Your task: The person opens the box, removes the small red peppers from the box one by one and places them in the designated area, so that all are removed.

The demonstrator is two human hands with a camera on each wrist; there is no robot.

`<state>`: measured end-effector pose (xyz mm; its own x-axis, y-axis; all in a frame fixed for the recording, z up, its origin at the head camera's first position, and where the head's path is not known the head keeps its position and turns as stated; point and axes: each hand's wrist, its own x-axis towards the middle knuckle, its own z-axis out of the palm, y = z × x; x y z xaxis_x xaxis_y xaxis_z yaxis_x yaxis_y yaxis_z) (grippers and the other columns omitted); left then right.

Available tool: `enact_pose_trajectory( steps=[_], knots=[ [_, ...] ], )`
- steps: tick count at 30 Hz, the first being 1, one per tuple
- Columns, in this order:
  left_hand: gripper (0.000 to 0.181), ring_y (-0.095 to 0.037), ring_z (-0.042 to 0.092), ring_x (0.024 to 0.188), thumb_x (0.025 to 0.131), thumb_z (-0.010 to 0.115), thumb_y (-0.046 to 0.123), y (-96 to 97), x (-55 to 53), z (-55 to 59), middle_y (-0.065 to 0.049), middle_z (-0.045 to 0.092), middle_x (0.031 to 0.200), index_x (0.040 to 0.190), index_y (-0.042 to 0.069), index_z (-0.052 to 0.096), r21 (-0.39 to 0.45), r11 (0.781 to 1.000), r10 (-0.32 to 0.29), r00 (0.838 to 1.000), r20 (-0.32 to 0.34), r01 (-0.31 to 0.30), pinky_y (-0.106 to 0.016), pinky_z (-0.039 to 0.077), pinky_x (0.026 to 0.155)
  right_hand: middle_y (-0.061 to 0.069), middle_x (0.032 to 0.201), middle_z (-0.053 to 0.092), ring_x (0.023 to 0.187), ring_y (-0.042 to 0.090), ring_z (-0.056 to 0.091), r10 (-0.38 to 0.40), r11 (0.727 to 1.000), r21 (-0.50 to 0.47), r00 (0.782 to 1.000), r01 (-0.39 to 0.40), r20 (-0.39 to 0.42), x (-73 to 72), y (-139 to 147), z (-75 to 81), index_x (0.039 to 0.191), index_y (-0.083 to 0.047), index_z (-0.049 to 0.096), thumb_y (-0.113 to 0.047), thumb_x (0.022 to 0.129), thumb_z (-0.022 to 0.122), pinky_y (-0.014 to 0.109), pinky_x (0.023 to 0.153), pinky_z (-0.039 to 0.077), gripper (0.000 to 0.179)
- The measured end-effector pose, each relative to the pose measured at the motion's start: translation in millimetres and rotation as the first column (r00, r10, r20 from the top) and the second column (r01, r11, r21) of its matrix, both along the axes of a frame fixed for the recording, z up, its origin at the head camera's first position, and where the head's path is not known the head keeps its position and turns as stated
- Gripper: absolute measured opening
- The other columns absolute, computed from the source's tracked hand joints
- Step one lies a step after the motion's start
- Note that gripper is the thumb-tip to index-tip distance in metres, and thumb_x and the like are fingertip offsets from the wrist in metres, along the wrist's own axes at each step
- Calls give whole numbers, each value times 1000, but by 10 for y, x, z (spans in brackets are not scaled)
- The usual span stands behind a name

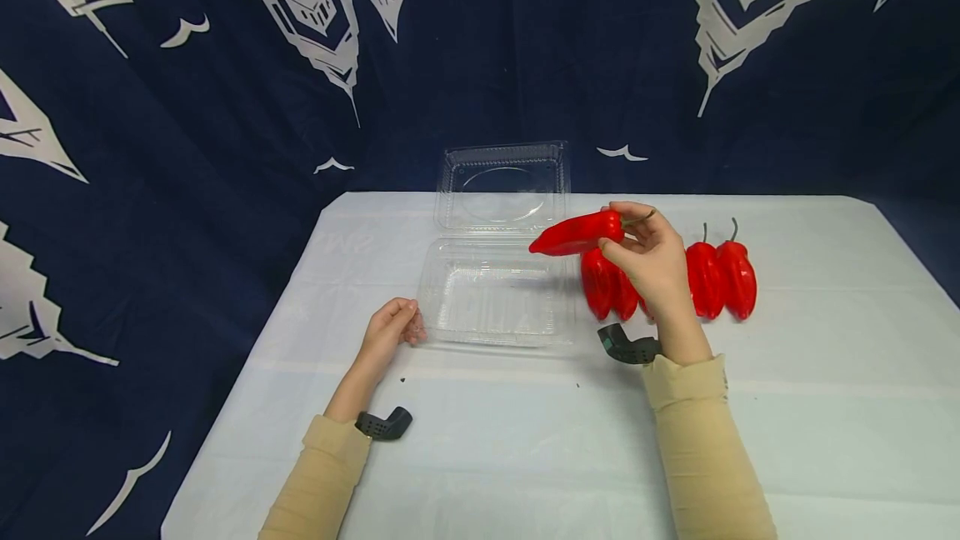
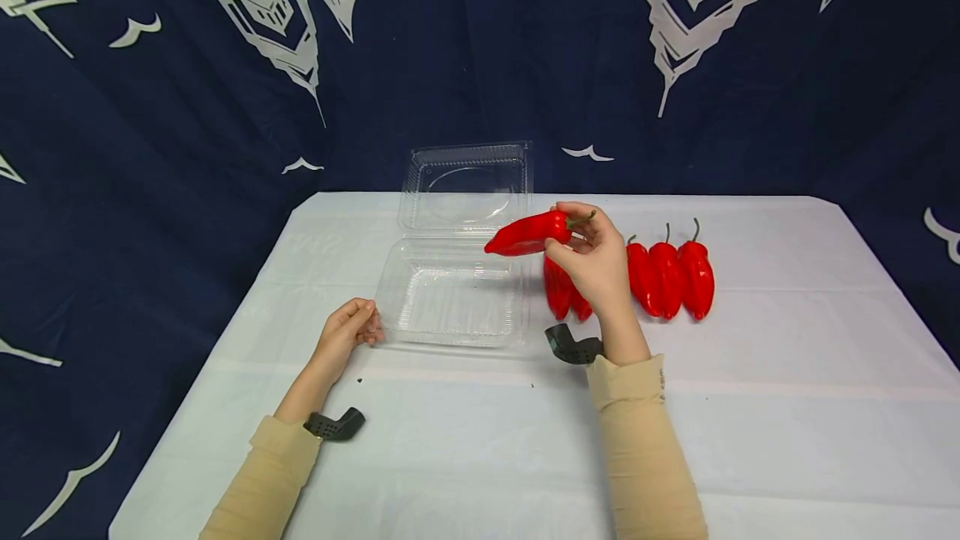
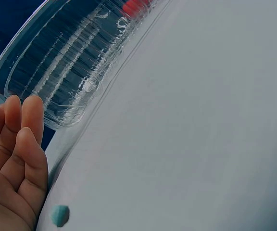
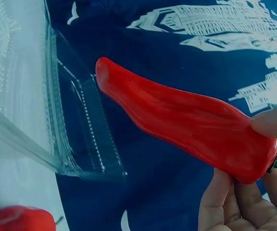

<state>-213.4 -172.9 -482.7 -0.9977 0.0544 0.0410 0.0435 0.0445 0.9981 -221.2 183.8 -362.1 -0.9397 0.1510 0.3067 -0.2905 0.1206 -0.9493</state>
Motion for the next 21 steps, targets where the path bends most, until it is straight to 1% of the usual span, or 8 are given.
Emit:
enact_pose_trajectory(
  steps=[4, 11, 18, 21],
  knots=[
    [23, -11, 61, 61, 98, 50, 22, -2, 3, 0, -4, 56, 74, 89, 1, 53, 4, 1000, -5, 1000, -6, 5, -20, 46, 54, 3, 118, 61, 103, 17, 55, -29, 999, -21, 1000, 29, -10, 15, 73, 22, 125, -5, 56, 0, 81, 68, 17, 81, 48, 46],
    [23, -11, 60, 61, 98, 50, 22, -2, 6, 3, -4, 56, 74, 88, 1, 53, 15, 1000, -8, 1000, -3, 8, -20, 45, 53, 5, 117, 61, 105, 20, 53, -76, 991, -116, 996, 71, -41, 39, 195, 48, 122, -3, 57, 3, 80, 69, 16, 81, 48, 44],
    [23, -12, 61, 62, 98, 50, 21, -7, 7, 6, -3, 56, 74, 89, 1, 53, 6, 1000, -6, 1000, -6, 7, -21, 46, 54, 2, 119, 62, 109, 18, 51, -145, 983, -117, 989, 144, -1, 75, 312, 81, 124, -10, 59, -5, 82, 70, 21, 86, 46, 43],
    [23, -12, 60, 62, 99, 50, 22, -9, 3, 3, -4, 56, 74, 89, 1, 53, 6, 1000, -9, 1000, -3, 9, -21, 46, 54, 3, 121, 61, 107, 18, 53, -146, 974, -179, 989, 142, -8, 81, 354, 90, 122, -11, 60, -4, 82, 70, 19, 84, 47, 42]
  ],
)
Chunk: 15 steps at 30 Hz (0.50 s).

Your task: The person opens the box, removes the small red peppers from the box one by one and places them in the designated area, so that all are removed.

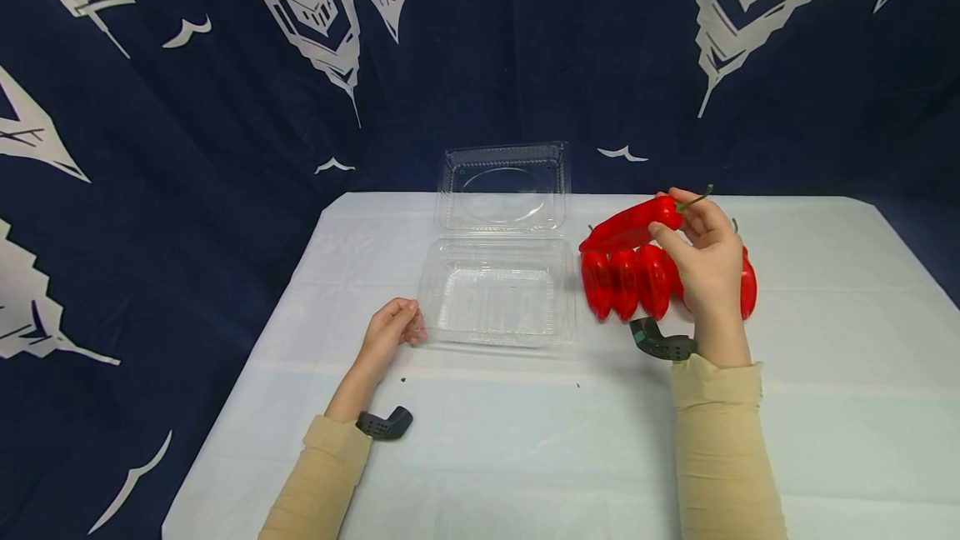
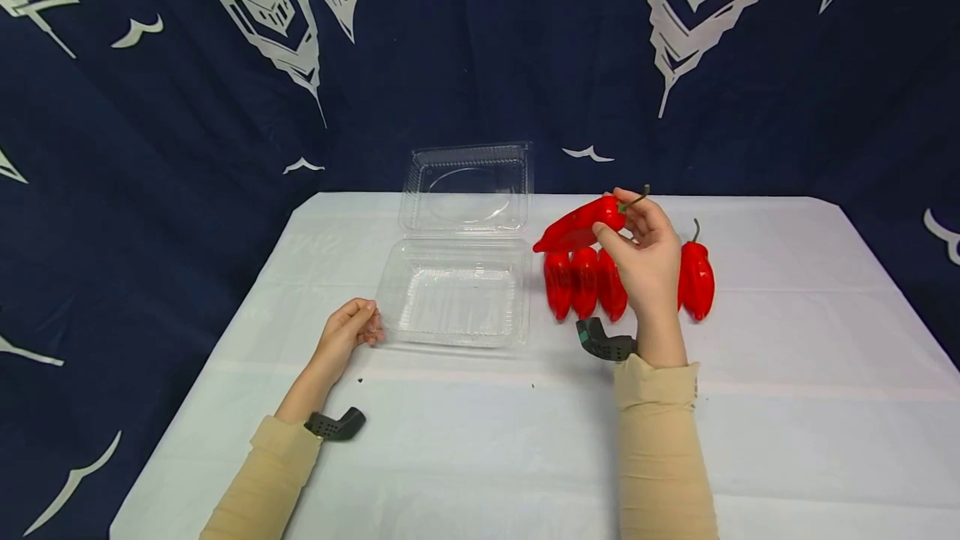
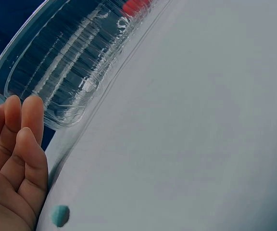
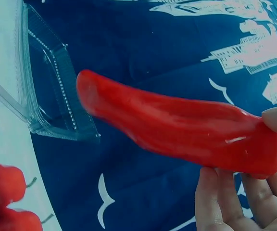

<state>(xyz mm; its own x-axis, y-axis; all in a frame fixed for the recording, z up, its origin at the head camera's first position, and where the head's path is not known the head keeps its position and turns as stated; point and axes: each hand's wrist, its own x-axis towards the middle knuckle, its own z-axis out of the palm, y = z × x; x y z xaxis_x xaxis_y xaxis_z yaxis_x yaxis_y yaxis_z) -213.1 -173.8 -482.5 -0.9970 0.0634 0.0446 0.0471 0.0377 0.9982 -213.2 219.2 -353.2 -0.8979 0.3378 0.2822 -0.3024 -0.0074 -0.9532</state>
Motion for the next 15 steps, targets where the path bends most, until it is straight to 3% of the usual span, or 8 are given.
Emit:
enact_pose_trajectory(
  steps=[5, 15],
  knots=[
    [23, -12, 60, 61, 99, 49, 22, 3, -6, -2, -5, 56, 74, 88, 1, 53, 6, 1000, -1, 1000, 2, 1, -21, 46, 54, 8, 122, 60, 97, 19, 59, 14, 991, -130, 998, -23, -67, -1, 70, 2, 120, -8, 61, 2, 82, 69, 16, 79, 49, 40],
    [22, -12, 60, 62, 98, 50, 20, 4, 3, 10, -5, 56, 75, 90, 1, 53, 5, 1000, 1, 1000, 7, -1, -21, 45, 54, 14, 127, 56, 106, 24, 57, -35, 978, -210, 992, 9, -119, 4, 250, -27, 121, -5, 58, 7, 82, 66, 19, 82, 49, 42]
  ],
)
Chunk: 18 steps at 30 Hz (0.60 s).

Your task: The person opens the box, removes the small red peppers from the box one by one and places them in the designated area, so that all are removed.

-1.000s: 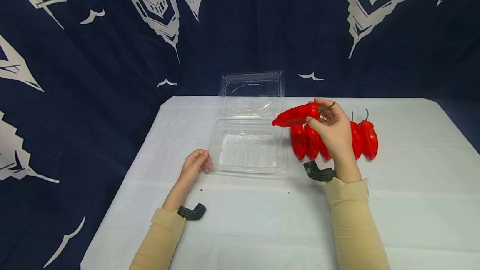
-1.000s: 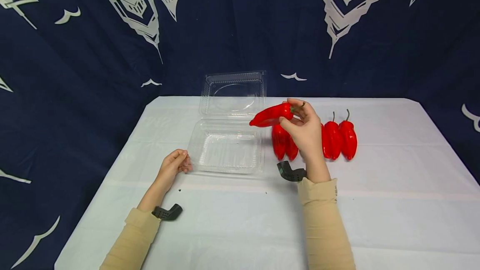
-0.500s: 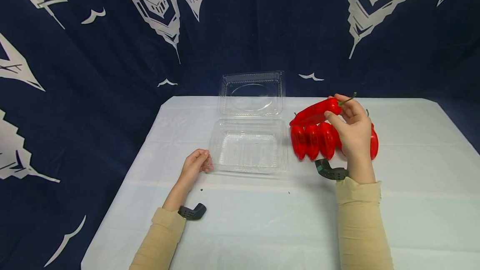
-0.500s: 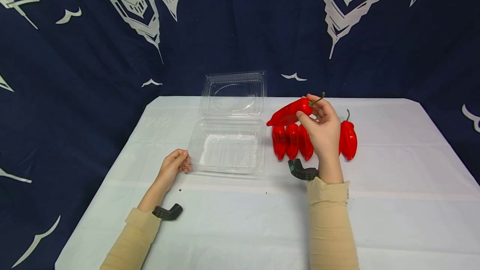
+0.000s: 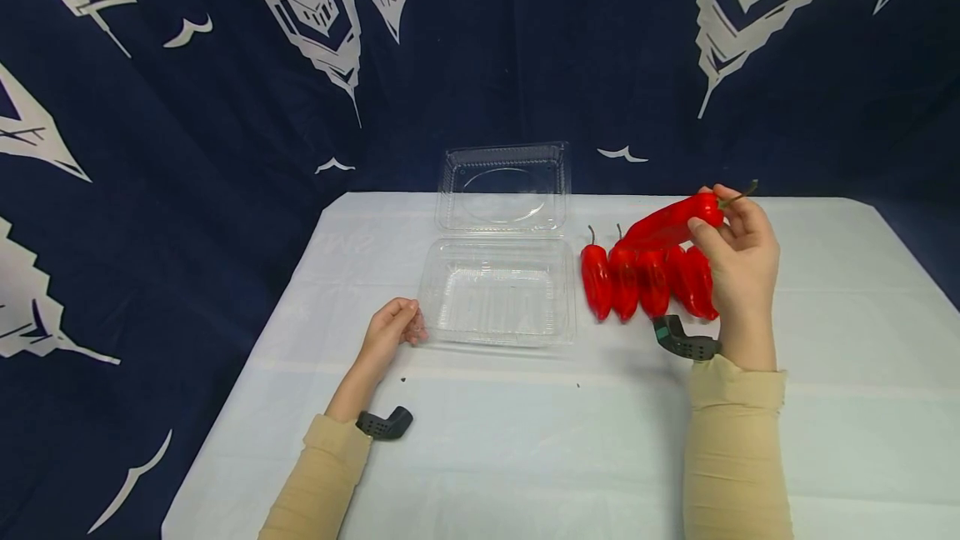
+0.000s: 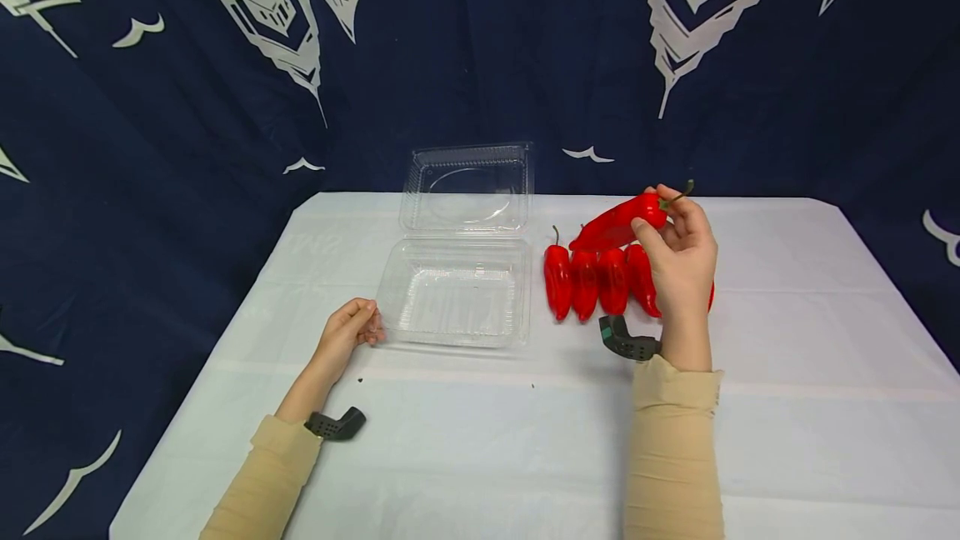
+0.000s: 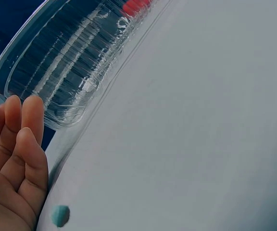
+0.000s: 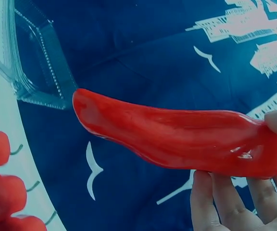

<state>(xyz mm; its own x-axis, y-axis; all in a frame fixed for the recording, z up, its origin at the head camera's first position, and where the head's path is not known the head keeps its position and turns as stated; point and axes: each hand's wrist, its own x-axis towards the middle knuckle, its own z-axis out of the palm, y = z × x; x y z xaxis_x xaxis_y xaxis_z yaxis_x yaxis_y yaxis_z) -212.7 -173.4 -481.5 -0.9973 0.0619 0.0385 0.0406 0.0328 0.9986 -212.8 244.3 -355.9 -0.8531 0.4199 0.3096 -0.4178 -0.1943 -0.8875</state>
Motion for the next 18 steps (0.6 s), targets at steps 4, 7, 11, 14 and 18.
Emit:
enact_pose_trajectory(
  steps=[4, 7, 11, 14, 18],
  knots=[
    [22, -12, 61, 62, 98, 50, 21, 3, 2, 2, -4, 56, 74, 90, 1, 53, -3, 1000, 5, 1000, 0, -5, -21, 46, 54, 16, 127, 55, 108, 25, 56, -18, 1000, -11, 1000, 18, -14, 15, 65, -12, 121, -5, 57, 9, 81, 66, 20, 85, 48, 44],
    [23, -12, 61, 62, 99, 50, 21, 4, -1, 2, -3, 56, 74, 90, 0, 53, -5, 1000, 8, 1000, 0, -8, -21, 46, 55, 15, 127, 55, 108, 25, 55, -39, 999, -17, 999, 39, -7, 30, 115, -12, 122, -6, 57, 9, 80, 67, 20, 84, 48, 46],
    [23, -12, 61, 62, 99, 49, 21, 3, -2, 0, -4, 56, 75, 90, 0, 53, -6, 1000, 9, 1000, 3, -9, -21, 46, 55, 13, 125, 56, 106, 24, 56, -74, 996, -44, 997, 74, 6, 39, 184, -17, 122, -6, 57, 9, 78, 69, 18, 81, 49, 48],
    [24, -12, 61, 62, 99, 49, 21, 3, 0, 1, -4, 56, 75, 90, -1, 53, -5, 1000, 11, 1000, 7, -11, -21, 46, 55, 13, 123, 58, 104, 23, 57, -98, 992, -73, 995, 98, 11, 37, 236, -28, 120, -5, 58, 10, 76, 70, 18, 81, 49, 48],
    [23, -12, 61, 62, 99, 50, 20, 9, 0, 1, -4, 56, 75, 89, 0, 53, -5, 1000, 13, 1000, 5, -13, -21, 46, 55, 13, 120, 57, 103, 22, 57, -130, 986, -99, 990, 134, 48, 52, 301, -36, 119, -5, 60, 9, 75, 73, 18, 81, 49, 48]
  ],
)
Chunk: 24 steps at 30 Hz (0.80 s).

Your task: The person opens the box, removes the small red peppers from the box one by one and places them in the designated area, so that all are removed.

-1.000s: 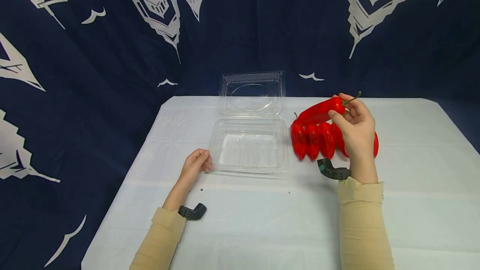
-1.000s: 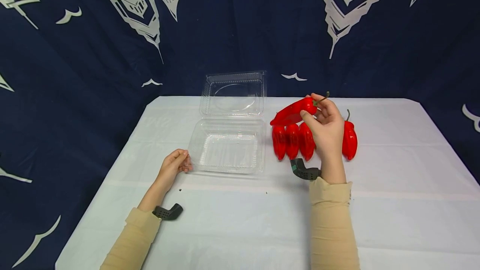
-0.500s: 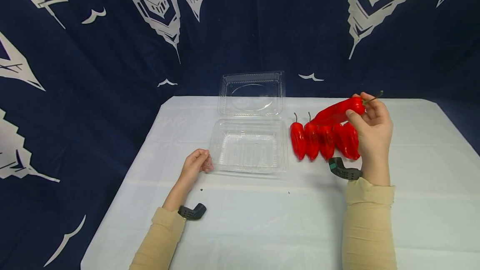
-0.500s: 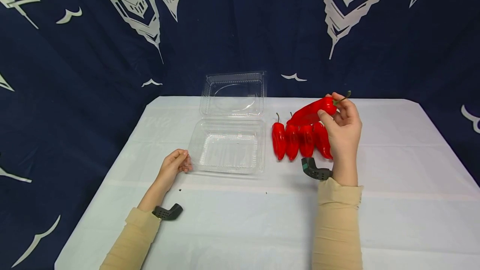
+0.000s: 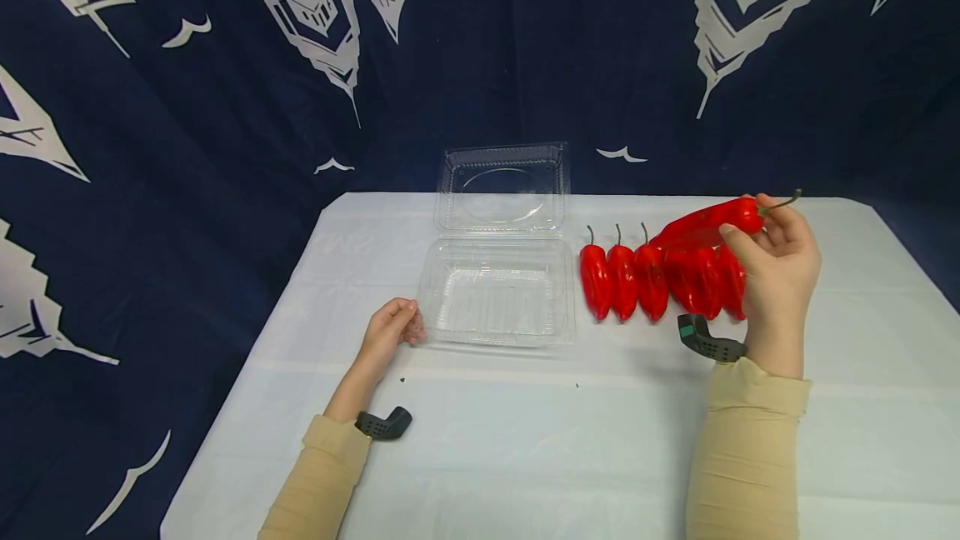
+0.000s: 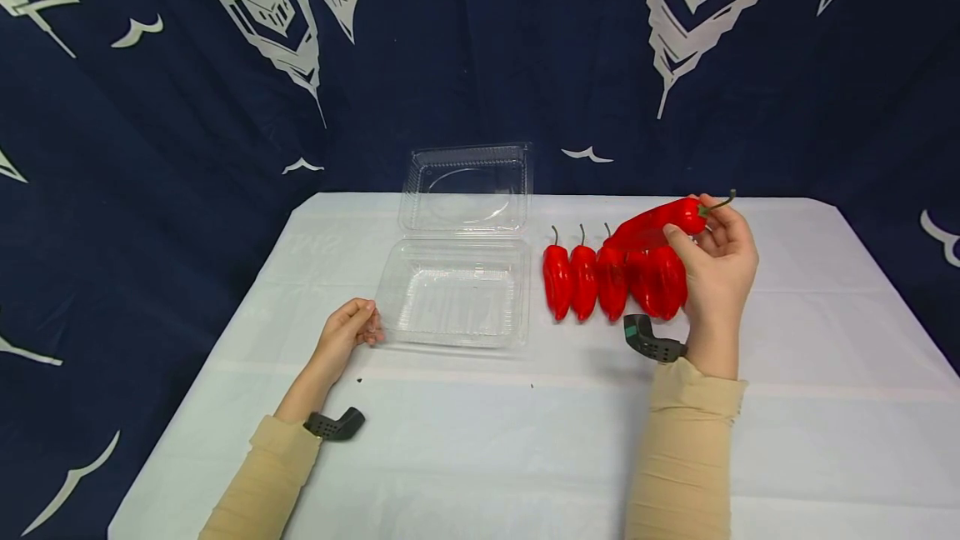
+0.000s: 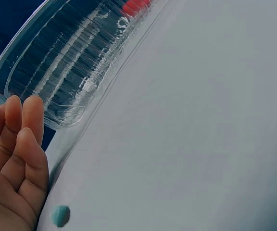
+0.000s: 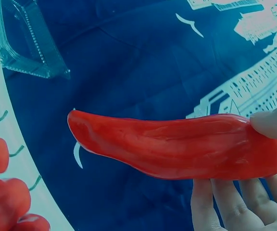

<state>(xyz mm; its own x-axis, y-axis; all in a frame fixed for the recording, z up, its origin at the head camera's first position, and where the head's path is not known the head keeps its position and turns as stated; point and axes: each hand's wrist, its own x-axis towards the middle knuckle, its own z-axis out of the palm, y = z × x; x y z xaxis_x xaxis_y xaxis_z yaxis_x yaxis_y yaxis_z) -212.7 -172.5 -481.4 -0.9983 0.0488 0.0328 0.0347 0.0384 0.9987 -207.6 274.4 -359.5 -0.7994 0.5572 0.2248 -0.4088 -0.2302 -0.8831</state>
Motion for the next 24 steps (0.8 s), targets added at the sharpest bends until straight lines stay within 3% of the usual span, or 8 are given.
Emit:
enact_pose_trajectory(
  steps=[10, 20, 24],
  knots=[
    [22, -12, 59, 61, 99, 50, 20, 6, 1, 0, -4, 54, 73, 86, 2, 53, 5, 1000, -4, 1000, -12, 4, -21, 45, 54, 12, 121, 58, 107, 21, 55, -69, 996, -58, 997, 71, 30, 43, 121, -17, 120, -5, 60, 6, 75, 74, 19, 84, 48, 49],
    [22, -12, 58, 61, 100, 47, 17, -4, -3, 16, -6, 53, 74, 87, 0, 52, 17, 1000, -18, 1000, 22, 17, -22, 46, 55, 9, 124, 58, 112, 17, 52, -129, 984, -115, 988, 138, 89, 65, 247, -44, 124, -10, 54, 3, 74, 76, 26, 95, 42, 56],
    [20, -12, 58, 61, 100, 45, 13, -3, -8, 33, -6, 52, 74, 87, -1, 51, 18, 999, -27, 999, 34, 26, -22, 46, 55, 9, 124, 58, 111, 17, 52, -150, 972, -166, 984, 164, 94, 69, 301, -48, 122, -9, 52, 5, 73, 76, 24, 91, 46, 57]
  ],
)
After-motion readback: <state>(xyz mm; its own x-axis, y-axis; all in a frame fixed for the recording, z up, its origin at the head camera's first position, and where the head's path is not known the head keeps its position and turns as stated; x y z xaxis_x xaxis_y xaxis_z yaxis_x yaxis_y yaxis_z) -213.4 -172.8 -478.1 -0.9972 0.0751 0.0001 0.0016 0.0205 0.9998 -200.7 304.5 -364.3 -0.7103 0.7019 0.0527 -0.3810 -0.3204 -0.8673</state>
